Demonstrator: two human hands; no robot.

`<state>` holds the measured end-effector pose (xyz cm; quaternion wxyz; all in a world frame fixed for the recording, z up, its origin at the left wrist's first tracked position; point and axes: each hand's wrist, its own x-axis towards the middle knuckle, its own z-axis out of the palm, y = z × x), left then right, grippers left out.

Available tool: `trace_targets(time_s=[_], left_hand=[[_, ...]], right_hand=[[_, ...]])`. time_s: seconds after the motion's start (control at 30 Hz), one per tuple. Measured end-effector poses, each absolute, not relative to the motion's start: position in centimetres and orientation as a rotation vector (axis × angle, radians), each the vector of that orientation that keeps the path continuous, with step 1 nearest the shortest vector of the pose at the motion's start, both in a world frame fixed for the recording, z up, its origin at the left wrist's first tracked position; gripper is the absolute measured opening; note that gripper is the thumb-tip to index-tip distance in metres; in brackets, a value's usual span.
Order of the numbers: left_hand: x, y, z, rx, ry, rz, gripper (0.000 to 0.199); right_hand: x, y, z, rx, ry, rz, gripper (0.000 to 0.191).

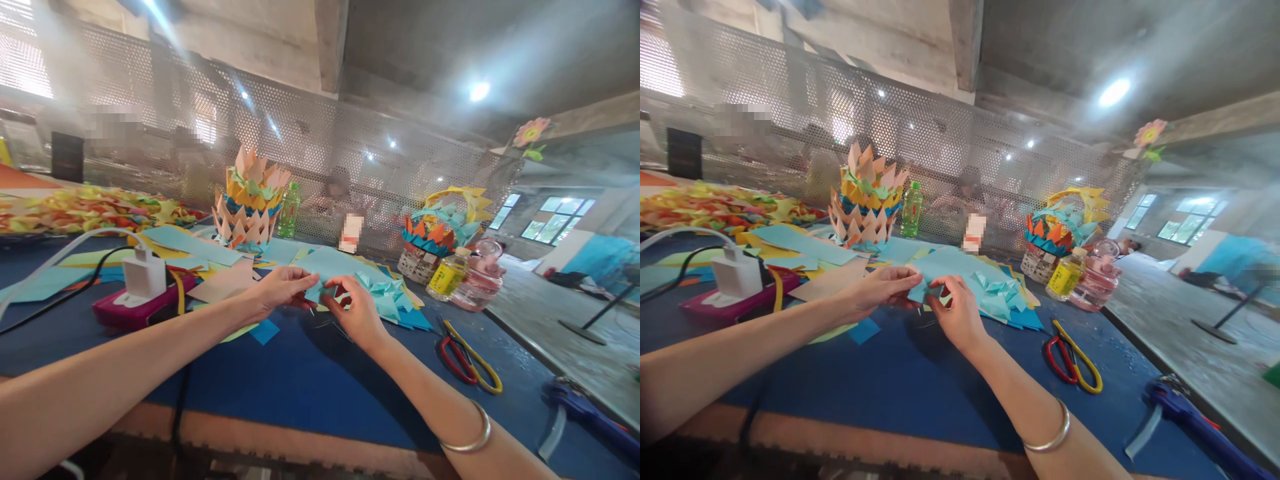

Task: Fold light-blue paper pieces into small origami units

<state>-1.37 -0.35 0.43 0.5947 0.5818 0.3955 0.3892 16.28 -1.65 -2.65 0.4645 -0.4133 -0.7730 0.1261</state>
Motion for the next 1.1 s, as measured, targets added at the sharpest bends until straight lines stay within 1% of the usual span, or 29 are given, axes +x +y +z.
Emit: trace_targets(time_s=[0.2,0.37,0.43,0.5,0.7,0.9,1.0,1.1], left_hand=[[-1.4,-0.2,0.3,1.307,0.912,0.909,0.026],[-1.5,-0.3,0.6,1.288,0.932,0.941,0.025],[-1.6,-0.3,0.6,1.306,0.905,0.957,0.028],[-1.5,-0.2,0.5,1.316,0.900,0.970,0.029],[-1.1,-0.6,1.1,1.419,0.966,0.974,0.025],[0.1,-0.4,2.3,1.410,0.984,0.989,0.022],[0.9,-0.1,2.6,1.312,0.990,1.018,0.019],[1.5,-0.1,2.4,1.225,0.947,1.035,0.016]], right_hand=[[16.4,-1.8,-2.1,-1.037,-1.876,0.243,0.018],[16.7,-2.0,-1.7,-1.014,-1.920,-0.095,0.028],[16.7,-2.0,-1.6,-1.026,-1.926,-0.223,0.027],[16.8,-2.0,-1.6,-1.037,-1.948,-0.269,0.026],[16.6,-2.0,-1.7,-1.013,-1.875,-0.190,0.015],[17.0,-1.4,-1.7,-0.941,-1.845,0.077,0.015],[17.4,-1.5,-1.4,-0.946,-1.807,0.033,0.013],[17.8,-1.7,-1.1,-0.949,-1.804,-0.004,0.015]])
